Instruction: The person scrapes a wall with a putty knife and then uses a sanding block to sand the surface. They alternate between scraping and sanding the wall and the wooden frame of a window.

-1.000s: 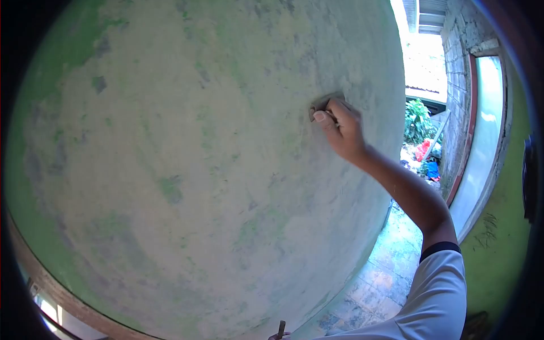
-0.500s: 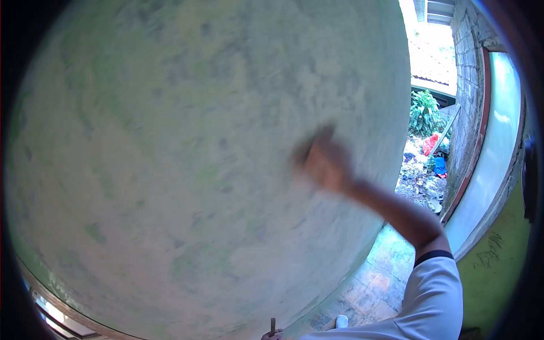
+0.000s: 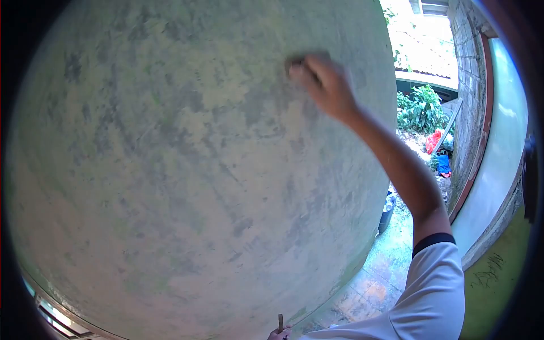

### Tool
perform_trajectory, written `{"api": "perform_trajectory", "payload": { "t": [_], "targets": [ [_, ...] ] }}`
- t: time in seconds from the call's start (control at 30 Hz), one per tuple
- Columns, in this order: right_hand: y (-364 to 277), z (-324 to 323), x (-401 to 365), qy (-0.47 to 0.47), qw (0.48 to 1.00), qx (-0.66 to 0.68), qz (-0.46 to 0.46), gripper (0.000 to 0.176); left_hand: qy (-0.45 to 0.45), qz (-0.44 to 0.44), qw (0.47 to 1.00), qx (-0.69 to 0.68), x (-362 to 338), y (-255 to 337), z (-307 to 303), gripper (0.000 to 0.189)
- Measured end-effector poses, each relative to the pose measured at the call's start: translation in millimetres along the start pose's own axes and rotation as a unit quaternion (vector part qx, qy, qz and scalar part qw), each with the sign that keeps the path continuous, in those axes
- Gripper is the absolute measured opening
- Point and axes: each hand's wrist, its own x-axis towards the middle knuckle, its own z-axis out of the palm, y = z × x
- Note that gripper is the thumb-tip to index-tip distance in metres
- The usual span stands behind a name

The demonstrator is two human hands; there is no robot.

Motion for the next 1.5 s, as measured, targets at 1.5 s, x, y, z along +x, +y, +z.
{"api": "perform_trajectory", "payload": {
  "t": [1.5],
  "targets": [
    [212.2,-119.3,-27.6,0.352,0.885,-0.294,0.079,0.034,-0.007,-0.142,0.990,-0.009,44.1,-5.5,-105.9,0.040]
  ]
}}
